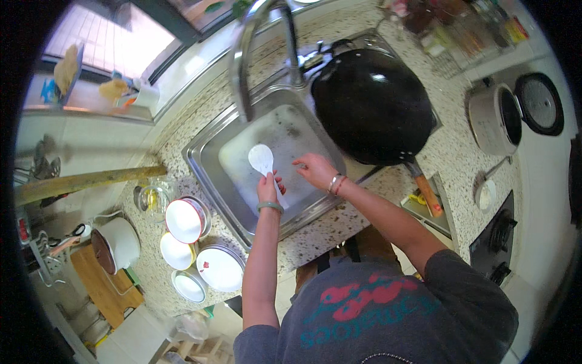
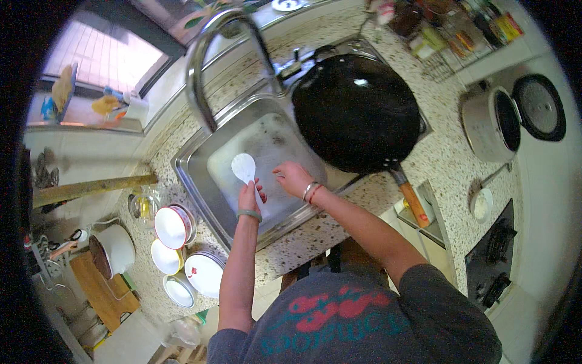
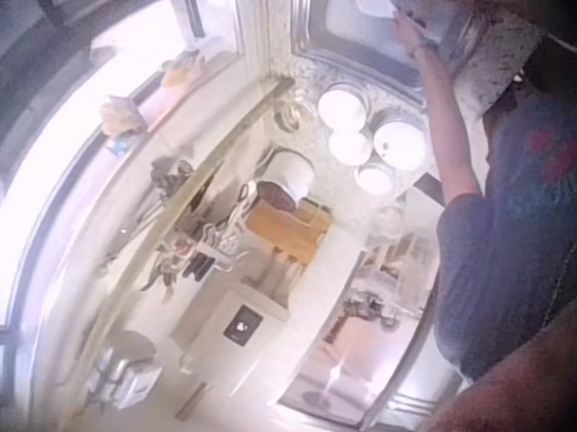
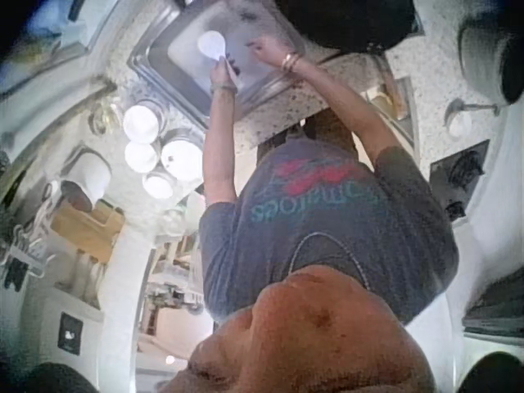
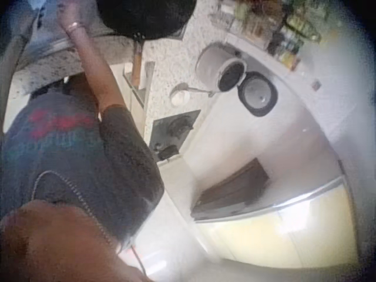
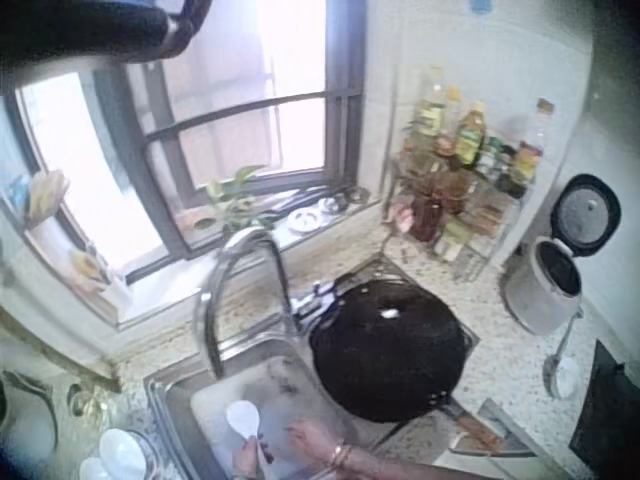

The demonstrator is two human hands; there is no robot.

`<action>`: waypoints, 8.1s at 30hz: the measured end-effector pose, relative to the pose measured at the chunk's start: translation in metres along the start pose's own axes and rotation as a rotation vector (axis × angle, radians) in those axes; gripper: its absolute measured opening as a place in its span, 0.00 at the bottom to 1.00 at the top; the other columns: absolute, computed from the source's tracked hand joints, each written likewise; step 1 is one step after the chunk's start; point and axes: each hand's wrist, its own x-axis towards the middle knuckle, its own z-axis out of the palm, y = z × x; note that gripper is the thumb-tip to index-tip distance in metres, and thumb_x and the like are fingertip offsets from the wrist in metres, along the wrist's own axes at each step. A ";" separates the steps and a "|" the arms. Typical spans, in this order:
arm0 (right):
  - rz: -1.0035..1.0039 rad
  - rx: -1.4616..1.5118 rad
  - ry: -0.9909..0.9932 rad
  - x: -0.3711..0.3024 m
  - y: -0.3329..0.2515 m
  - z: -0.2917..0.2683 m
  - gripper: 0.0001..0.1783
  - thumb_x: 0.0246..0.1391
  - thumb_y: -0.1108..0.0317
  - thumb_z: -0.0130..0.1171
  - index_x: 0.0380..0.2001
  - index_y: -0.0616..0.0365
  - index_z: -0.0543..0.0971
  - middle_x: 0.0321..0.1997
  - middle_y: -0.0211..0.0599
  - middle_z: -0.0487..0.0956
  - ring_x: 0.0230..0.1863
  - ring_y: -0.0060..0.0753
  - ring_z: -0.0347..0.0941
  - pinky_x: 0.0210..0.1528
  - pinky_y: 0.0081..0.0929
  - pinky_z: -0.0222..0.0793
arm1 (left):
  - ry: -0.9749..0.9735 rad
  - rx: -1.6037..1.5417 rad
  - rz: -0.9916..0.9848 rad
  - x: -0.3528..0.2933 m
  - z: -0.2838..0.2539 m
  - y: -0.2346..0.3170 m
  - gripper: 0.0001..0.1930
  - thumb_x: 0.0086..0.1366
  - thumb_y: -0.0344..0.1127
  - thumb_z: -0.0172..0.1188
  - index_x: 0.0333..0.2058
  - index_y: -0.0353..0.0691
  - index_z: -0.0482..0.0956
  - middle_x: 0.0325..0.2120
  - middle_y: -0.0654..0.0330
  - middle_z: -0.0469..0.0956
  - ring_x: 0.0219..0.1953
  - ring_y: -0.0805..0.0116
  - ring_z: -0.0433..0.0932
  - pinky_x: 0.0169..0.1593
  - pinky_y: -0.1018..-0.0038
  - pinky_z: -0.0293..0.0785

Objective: The person scrubs a black wok with a steel wool pad in a soapy sink, rinses it under running water, and places it on the counter. They then wash a white ladle and a small bowl in the sink. Finally, the person wipes a dining table with a cloth and returns to the sink to wash the small bowl again.

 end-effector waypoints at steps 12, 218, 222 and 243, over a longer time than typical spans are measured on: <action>0.086 -0.488 -0.556 0.080 0.076 0.112 0.18 0.43 0.67 0.58 0.41 0.49 0.76 0.53 0.46 0.70 0.48 0.55 0.70 0.46 0.48 0.68 | 0.205 0.500 0.043 0.100 -0.060 -0.081 0.14 0.60 0.43 0.55 0.29 0.37 0.78 0.24 0.62 0.77 0.26 0.69 0.71 0.33 0.72 0.66; -0.032 -0.381 0.430 0.128 0.062 0.057 0.15 0.49 0.68 0.57 0.43 0.54 0.75 0.39 0.40 0.77 0.40 0.44 0.73 0.41 0.37 0.70 | 0.359 -0.490 -0.012 0.078 -0.048 -0.041 0.19 0.64 0.37 0.54 0.52 0.47 0.62 0.42 0.57 0.72 0.38 0.61 0.74 0.35 0.64 0.74; -0.129 -0.506 0.064 0.136 0.074 0.106 0.11 0.48 0.66 0.52 0.35 0.57 0.75 0.36 0.50 0.76 0.37 0.54 0.73 0.34 0.45 0.71 | 0.145 -0.525 -0.157 0.066 -0.031 -0.029 0.28 0.65 0.47 0.51 0.61 0.59 0.51 0.56 0.56 0.61 0.50 0.52 0.67 0.42 0.53 0.72; 0.027 -0.430 0.078 0.125 0.032 0.102 0.12 0.50 0.55 0.55 0.25 0.51 0.79 0.39 0.43 0.77 0.40 0.46 0.74 0.34 0.45 0.71 | 0.134 -0.404 -0.155 0.068 -0.018 -0.037 0.19 0.66 0.51 0.47 0.35 0.42 0.78 0.29 0.64 0.75 0.36 0.68 0.76 0.37 0.70 0.74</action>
